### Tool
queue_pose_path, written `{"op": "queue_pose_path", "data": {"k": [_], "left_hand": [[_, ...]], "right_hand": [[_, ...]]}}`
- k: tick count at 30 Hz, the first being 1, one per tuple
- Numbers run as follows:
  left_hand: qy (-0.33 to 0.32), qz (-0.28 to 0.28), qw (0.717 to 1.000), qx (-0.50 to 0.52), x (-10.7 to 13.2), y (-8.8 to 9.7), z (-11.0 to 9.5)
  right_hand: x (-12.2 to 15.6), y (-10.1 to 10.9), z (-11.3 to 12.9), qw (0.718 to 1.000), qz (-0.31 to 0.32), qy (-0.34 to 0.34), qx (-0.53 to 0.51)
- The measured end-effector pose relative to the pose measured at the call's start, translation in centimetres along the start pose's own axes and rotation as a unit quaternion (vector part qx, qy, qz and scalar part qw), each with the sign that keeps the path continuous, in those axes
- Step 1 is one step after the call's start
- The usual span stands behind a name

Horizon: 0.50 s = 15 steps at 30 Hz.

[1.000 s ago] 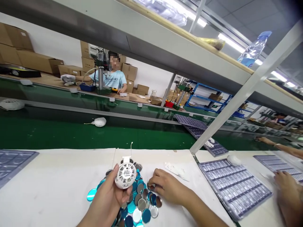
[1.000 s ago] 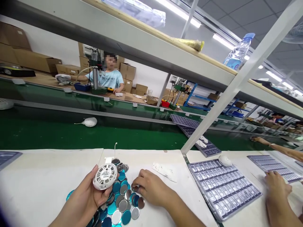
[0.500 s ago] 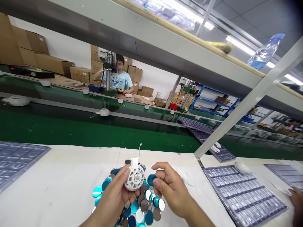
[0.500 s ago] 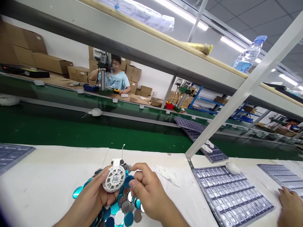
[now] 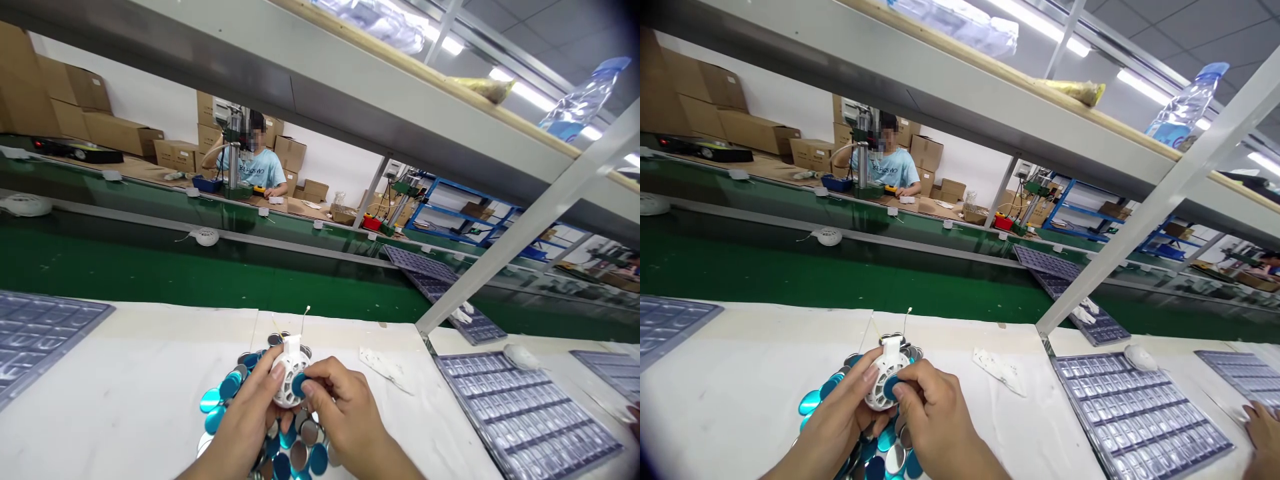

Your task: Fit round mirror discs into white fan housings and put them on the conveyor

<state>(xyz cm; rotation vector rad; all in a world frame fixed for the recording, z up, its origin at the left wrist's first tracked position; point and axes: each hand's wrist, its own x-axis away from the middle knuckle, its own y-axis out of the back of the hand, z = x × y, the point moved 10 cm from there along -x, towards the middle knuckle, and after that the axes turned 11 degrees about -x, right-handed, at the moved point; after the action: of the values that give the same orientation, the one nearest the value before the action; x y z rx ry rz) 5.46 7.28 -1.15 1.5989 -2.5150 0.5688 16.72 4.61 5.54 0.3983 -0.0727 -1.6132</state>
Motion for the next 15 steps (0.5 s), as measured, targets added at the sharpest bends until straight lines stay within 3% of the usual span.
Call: {"op": "queue_pose_path", "data": {"k": [4,9,13,15], "left_hand": [[-0.016,-0.015,0.999,-0.030,0.2,0.2,-0.4],[-0.055,-0.002,0.996,-0.065,0.9,-0.4,-1.9],[-0.017,0.026,1.000,0.003,1.8,-1.3,-1.3],[-0.011,0.028,0.999,0.022,2.1,-1.6,-0.8]], "right_hand": [[0.1,-0.3,-0.7,0.999,0.015,-0.033,-0.013],[0.4,-0.2,-3.1,0.979,-0.025,-0.124,-0.163],[1.3,-3.8,-3.4,0.935,0.073,-0.137,-0.317],[1.8,-5.1,-3.8,0.919,0.091,-0.146,-0.353]]}}
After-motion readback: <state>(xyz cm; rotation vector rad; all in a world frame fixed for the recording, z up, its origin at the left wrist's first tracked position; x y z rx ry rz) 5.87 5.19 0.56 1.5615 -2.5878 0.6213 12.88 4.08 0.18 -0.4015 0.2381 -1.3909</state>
